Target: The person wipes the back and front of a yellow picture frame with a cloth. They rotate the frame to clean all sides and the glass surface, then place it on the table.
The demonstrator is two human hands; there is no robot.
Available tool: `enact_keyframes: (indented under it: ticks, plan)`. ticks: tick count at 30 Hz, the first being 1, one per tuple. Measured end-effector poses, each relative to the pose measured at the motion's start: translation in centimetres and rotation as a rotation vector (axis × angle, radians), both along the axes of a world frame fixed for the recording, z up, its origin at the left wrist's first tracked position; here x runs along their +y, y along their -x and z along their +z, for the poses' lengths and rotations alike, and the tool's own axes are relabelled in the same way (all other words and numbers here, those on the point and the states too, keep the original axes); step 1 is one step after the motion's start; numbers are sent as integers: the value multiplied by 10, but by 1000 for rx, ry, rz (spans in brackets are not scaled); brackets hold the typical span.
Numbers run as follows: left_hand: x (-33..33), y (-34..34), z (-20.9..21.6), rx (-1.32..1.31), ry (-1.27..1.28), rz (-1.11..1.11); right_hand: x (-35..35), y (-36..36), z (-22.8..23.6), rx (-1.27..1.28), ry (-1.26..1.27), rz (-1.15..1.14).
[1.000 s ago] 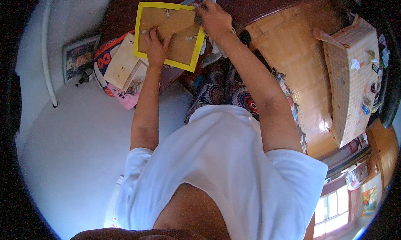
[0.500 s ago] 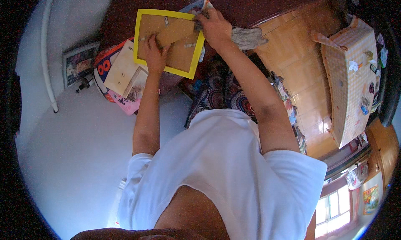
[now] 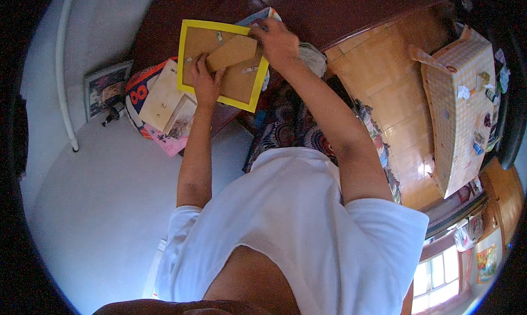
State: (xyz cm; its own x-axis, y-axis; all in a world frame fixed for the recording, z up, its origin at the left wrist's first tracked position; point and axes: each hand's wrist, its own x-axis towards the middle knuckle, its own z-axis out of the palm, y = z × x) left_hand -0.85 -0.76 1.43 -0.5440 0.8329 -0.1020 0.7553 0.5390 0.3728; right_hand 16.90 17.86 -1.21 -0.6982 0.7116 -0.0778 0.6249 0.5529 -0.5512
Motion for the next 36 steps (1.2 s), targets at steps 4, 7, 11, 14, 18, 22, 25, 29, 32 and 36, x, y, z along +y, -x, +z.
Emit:
enact_keyframes:
  ticks: [4,7,11,14,18,22,25,29,32,36]
  plan:
    - [-2,-2,1,15,-8,12,-3,-51,13,-13,140,-36]
    - [-1,-3,1,18,4,30,3,-65,18,31,196,-61]
    - [-3,-2,-5,28,-28,13,10,-36,33,48,178,-130]
    - [-2,2,-4,10,-8,-20,-13,-32,24,-44,160,-192]
    - [1,-4,-1,14,33,27,-49,-53,18,-33,171,26]
    - [-2,0,-1,45,21,-26,1,-36,18,-34,126,-104]
    - [-1,-1,-5,60,-7,-18,-13,-37,14,27,149,-212]
    - [1,-4,-2,6,-2,28,-83,-61,13,61,304,7]
    - [-3,0,-5,49,-25,3,-68,-61,14,-3,243,103]
    - [-2,1,-7,75,-37,-22,-13,-37,11,6,139,-196]
